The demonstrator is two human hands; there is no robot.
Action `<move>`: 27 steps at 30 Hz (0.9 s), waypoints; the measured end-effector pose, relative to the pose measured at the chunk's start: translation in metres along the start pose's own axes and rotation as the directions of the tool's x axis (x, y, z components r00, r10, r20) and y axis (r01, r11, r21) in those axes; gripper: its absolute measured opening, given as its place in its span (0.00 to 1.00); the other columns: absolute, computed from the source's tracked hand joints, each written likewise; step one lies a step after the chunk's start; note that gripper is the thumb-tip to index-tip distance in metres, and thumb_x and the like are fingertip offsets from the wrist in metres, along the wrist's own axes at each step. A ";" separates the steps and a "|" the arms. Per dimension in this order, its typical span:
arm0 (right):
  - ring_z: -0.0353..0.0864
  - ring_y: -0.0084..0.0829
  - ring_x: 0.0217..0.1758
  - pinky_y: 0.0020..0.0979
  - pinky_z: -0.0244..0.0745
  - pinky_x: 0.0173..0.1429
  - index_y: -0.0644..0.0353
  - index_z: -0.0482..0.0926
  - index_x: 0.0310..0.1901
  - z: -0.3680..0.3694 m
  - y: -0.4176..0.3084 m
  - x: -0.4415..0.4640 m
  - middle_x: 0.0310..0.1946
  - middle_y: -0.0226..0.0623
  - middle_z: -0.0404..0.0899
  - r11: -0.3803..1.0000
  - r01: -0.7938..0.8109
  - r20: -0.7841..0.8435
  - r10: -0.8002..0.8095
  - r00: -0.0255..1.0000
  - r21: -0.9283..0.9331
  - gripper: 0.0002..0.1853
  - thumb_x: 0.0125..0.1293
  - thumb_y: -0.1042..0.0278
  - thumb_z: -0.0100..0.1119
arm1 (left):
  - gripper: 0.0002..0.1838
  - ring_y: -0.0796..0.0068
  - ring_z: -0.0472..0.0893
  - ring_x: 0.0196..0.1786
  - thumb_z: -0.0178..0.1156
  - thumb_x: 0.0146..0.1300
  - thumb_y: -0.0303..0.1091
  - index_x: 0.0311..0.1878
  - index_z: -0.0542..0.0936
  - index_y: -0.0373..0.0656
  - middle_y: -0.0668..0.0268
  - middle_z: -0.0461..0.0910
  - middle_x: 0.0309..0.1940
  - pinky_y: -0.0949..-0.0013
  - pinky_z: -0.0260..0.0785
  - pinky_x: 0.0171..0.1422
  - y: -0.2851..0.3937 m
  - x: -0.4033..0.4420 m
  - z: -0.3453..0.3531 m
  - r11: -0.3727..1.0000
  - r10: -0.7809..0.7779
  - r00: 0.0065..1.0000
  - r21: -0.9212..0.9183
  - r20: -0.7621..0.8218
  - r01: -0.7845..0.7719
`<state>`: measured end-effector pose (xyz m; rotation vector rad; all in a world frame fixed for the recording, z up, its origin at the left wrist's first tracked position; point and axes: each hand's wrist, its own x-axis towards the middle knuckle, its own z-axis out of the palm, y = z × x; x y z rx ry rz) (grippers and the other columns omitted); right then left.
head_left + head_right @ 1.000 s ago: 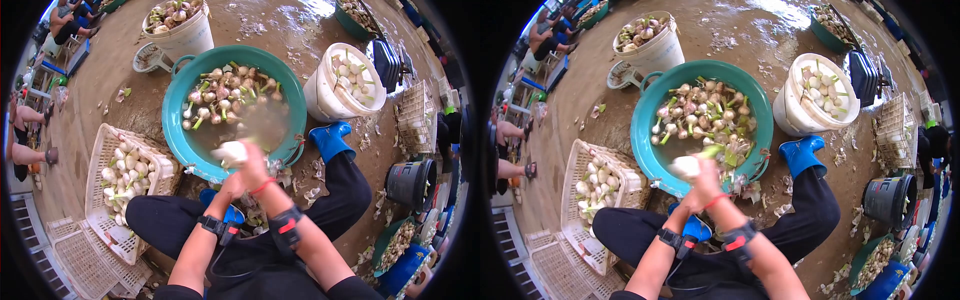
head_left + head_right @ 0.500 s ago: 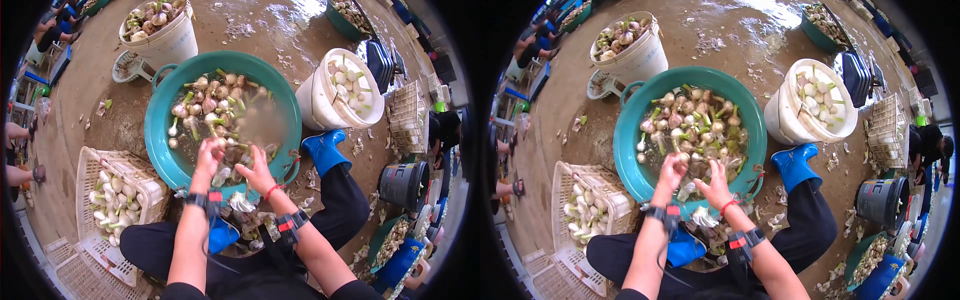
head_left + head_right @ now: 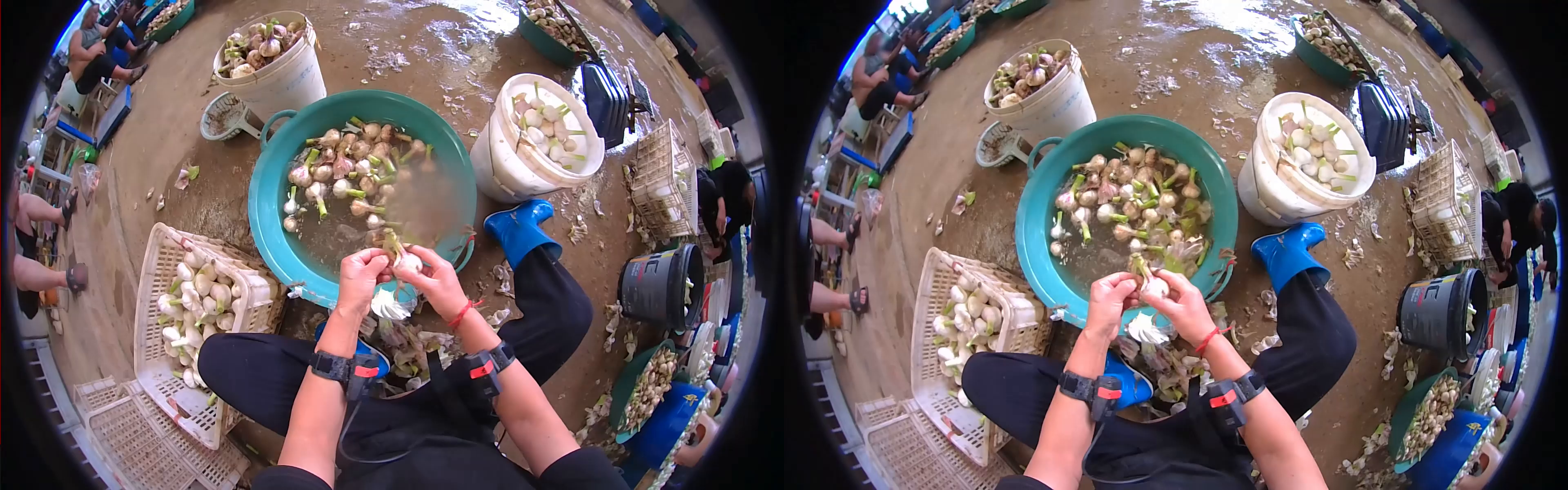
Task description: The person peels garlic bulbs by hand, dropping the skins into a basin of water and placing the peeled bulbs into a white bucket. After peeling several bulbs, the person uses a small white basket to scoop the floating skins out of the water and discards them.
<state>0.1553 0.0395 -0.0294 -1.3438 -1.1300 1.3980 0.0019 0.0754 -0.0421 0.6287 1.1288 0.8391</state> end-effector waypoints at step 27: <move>0.73 0.25 0.45 0.28 0.73 0.45 0.63 0.71 0.53 -0.007 0.009 -0.053 0.46 0.34 0.72 0.800 -0.292 0.074 0.299 0.952 0.524 0.20 0.61 0.65 0.60 | 0.06 0.87 0.70 0.19 0.55 0.57 0.28 0.28 0.79 0.39 0.73 0.74 0.20 0.84 0.67 0.27 -0.003 -0.034 0.013 0.985 -0.164 0.979 0.066 0.121 0.157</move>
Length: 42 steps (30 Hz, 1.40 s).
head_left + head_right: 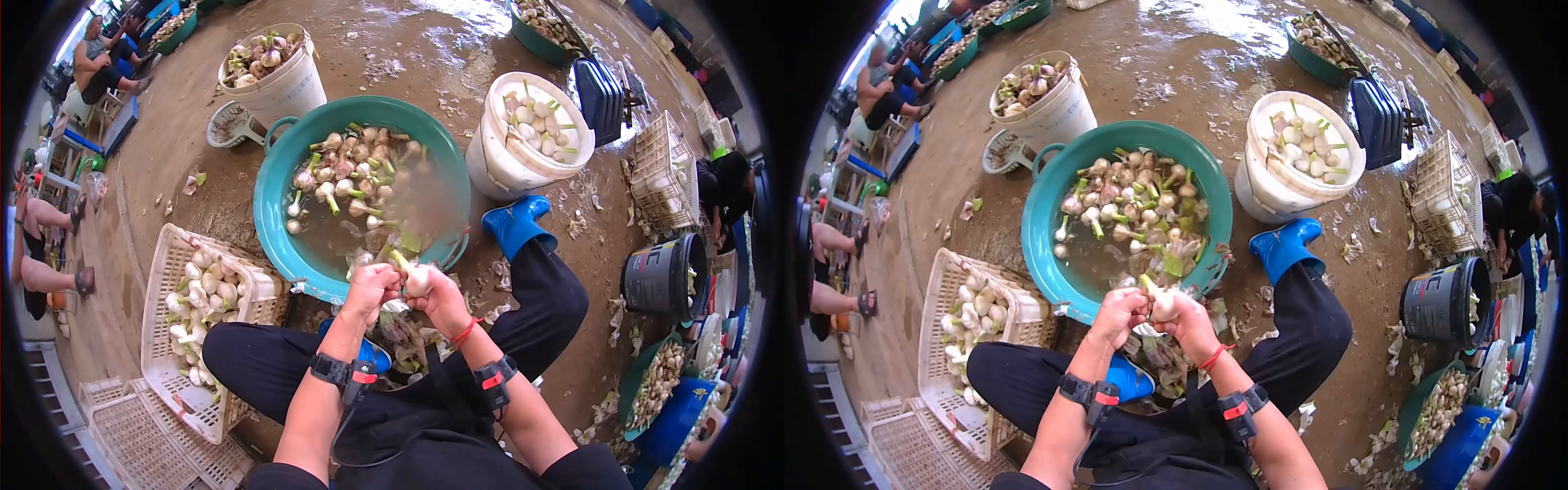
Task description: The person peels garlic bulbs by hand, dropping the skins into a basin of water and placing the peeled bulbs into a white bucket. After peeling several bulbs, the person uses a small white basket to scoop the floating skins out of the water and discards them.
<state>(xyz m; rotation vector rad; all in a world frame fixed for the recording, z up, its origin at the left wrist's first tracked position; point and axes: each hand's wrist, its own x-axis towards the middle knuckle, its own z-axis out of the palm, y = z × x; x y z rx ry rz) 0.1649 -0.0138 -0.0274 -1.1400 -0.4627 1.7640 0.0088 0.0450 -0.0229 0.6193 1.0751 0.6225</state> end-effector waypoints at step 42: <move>0.61 0.38 0.57 0.31 0.57 0.63 0.64 0.56 0.60 0.044 -0.003 -0.049 0.51 0.45 0.58 0.413 0.340 0.188 -0.366 0.911 -0.845 0.42 0.42 0.70 0.68 | 0.16 0.85 0.67 0.28 0.62 0.54 0.31 0.40 0.64 0.44 0.72 0.68 0.25 0.76 0.64 0.29 -0.015 -0.073 0.013 0.832 0.505 0.863 0.273 -0.010 -0.483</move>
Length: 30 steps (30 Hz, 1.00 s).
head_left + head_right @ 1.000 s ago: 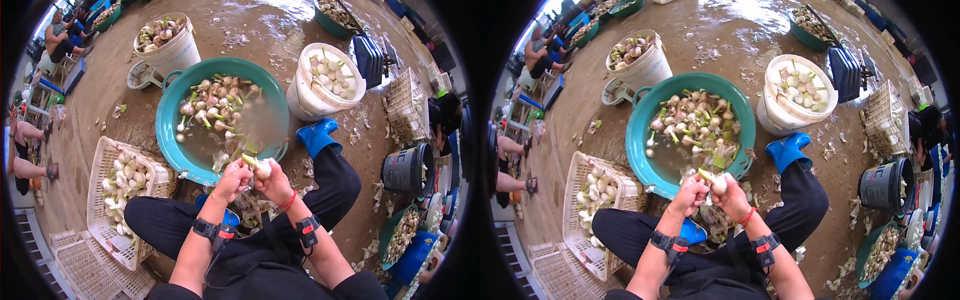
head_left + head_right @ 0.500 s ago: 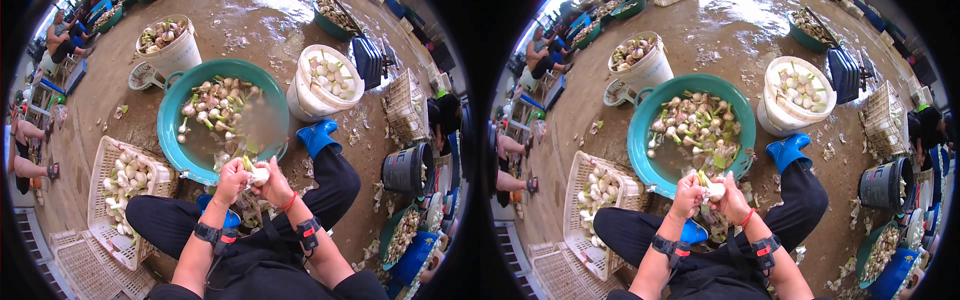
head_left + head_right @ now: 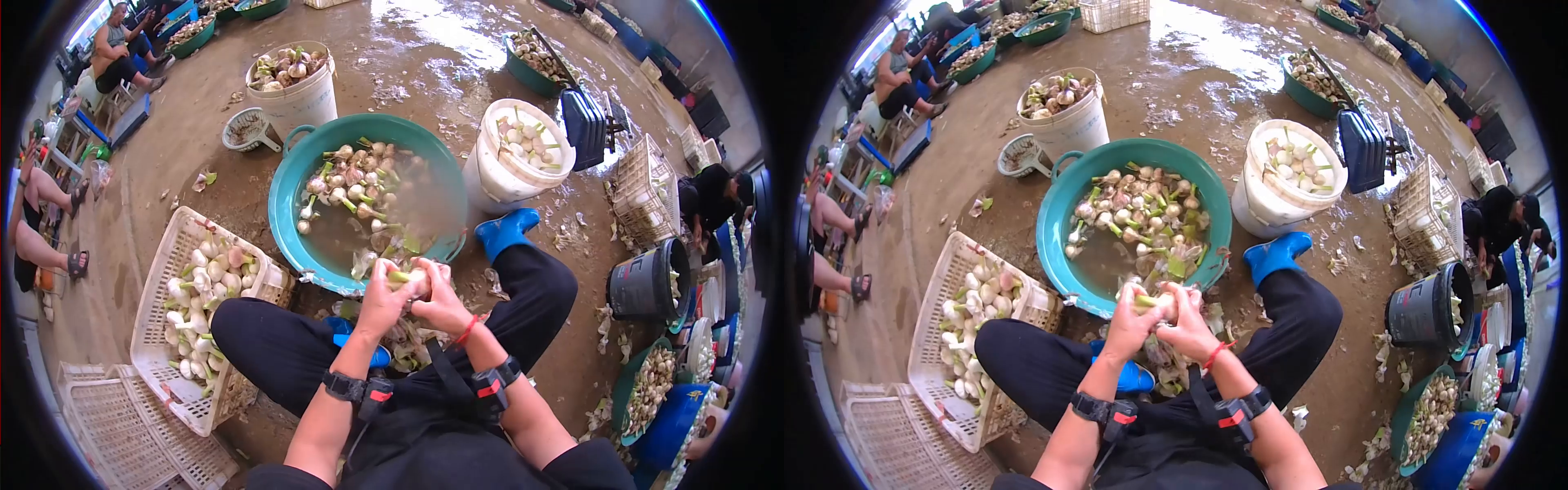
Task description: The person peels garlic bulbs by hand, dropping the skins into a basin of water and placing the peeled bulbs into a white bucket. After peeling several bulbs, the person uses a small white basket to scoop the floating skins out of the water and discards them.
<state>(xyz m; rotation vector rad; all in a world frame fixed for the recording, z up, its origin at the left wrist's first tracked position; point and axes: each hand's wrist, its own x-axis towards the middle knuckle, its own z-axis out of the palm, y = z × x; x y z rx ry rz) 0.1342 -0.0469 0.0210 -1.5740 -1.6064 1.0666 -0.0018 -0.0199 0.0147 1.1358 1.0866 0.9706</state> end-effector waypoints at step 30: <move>0.72 0.20 0.41 0.23 0.71 0.45 0.66 0.74 0.37 -0.002 0.024 0.059 0.41 0.32 0.70 0.904 0.077 -0.294 0.056 0.954 0.421 0.11 0.54 0.77 0.65 | 0.07 0.76 0.81 0.29 0.58 0.60 0.26 0.40 0.81 0.36 0.61 0.80 0.25 0.74 0.72 0.34 0.014 0.040 -0.001 0.912 0.028 0.990 0.410 -0.135 0.031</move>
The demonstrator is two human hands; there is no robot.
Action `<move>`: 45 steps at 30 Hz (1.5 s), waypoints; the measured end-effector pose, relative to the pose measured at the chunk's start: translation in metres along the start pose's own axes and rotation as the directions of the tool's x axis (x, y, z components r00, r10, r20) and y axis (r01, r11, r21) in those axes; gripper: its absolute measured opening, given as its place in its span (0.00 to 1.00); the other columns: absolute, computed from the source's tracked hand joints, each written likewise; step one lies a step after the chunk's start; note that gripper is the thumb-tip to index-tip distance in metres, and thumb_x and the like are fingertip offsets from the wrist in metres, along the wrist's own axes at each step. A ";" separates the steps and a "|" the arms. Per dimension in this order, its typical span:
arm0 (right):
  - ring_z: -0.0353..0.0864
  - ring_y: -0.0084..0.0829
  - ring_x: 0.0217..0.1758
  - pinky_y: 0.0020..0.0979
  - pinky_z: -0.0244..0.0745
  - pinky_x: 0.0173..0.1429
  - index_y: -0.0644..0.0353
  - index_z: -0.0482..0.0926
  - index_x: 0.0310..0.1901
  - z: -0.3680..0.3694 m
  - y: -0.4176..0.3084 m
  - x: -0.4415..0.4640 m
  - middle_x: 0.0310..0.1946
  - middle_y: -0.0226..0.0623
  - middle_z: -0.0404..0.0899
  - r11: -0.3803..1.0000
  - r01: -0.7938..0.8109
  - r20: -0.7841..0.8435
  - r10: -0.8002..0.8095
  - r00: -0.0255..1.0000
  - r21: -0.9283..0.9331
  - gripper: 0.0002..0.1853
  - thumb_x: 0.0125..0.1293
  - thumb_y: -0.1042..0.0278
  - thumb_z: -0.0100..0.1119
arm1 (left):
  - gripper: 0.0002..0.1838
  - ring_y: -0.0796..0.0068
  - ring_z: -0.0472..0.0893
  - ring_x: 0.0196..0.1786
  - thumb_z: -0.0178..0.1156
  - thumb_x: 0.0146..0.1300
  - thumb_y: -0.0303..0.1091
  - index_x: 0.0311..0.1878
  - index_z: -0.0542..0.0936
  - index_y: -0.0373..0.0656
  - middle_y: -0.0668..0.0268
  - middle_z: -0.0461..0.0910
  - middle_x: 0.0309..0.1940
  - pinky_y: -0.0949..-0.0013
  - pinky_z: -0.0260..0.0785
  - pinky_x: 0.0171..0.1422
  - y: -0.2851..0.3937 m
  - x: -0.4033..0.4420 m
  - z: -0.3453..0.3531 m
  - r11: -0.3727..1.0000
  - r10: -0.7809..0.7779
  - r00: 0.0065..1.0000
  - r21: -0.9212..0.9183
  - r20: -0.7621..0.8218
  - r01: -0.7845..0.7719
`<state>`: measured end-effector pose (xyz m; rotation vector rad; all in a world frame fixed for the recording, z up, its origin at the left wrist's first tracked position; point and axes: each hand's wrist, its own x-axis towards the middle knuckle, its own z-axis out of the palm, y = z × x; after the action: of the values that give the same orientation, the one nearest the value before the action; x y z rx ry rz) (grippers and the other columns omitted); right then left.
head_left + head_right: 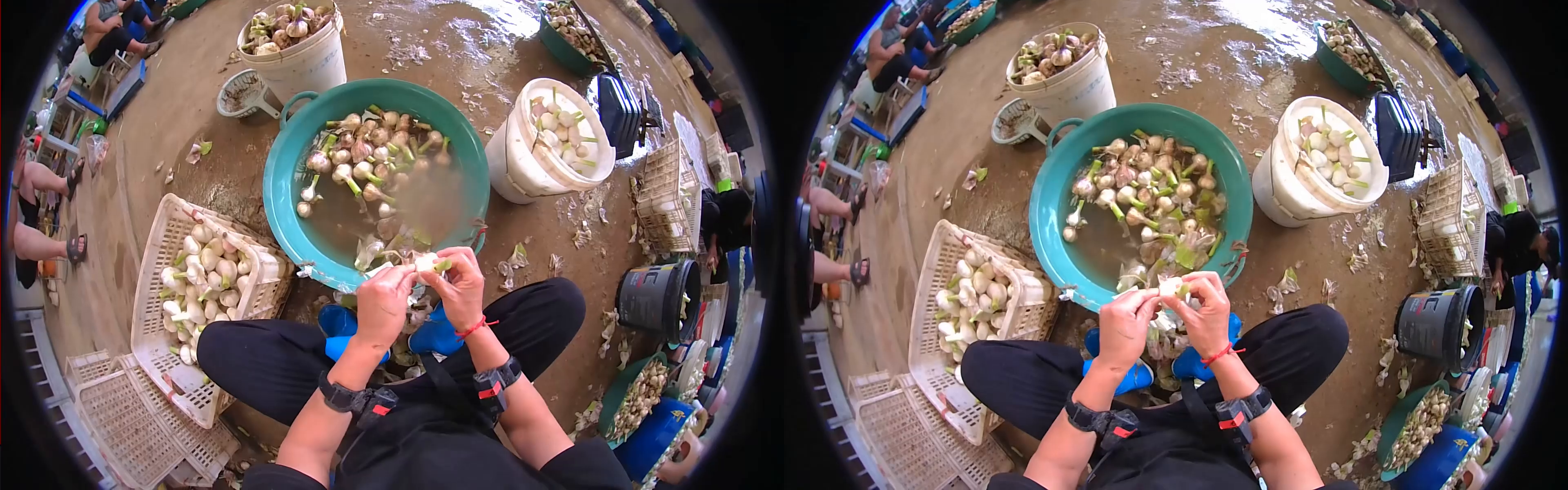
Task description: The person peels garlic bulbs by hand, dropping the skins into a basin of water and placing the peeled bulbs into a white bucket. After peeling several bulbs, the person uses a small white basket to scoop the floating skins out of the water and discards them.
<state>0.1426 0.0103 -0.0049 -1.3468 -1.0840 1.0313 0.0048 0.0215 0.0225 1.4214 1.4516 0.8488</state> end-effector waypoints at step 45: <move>0.68 0.39 0.59 0.34 0.66 0.61 0.59 0.63 0.62 0.006 0.059 0.116 0.58 0.48 0.65 0.941 -0.061 0.444 0.214 0.870 -0.333 0.33 0.53 0.70 0.64 | 0.14 0.80 0.74 0.23 0.51 0.63 0.43 0.42 0.76 0.43 0.66 0.78 0.26 0.80 0.70 0.26 -0.131 0.126 0.011 0.110 -0.539 0.662 -0.735 0.521 0.669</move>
<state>0.1639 0.1240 -0.0649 -1.4750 -1.5867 1.3909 -0.0239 0.1319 -0.1197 -0.0634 0.9826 0.7390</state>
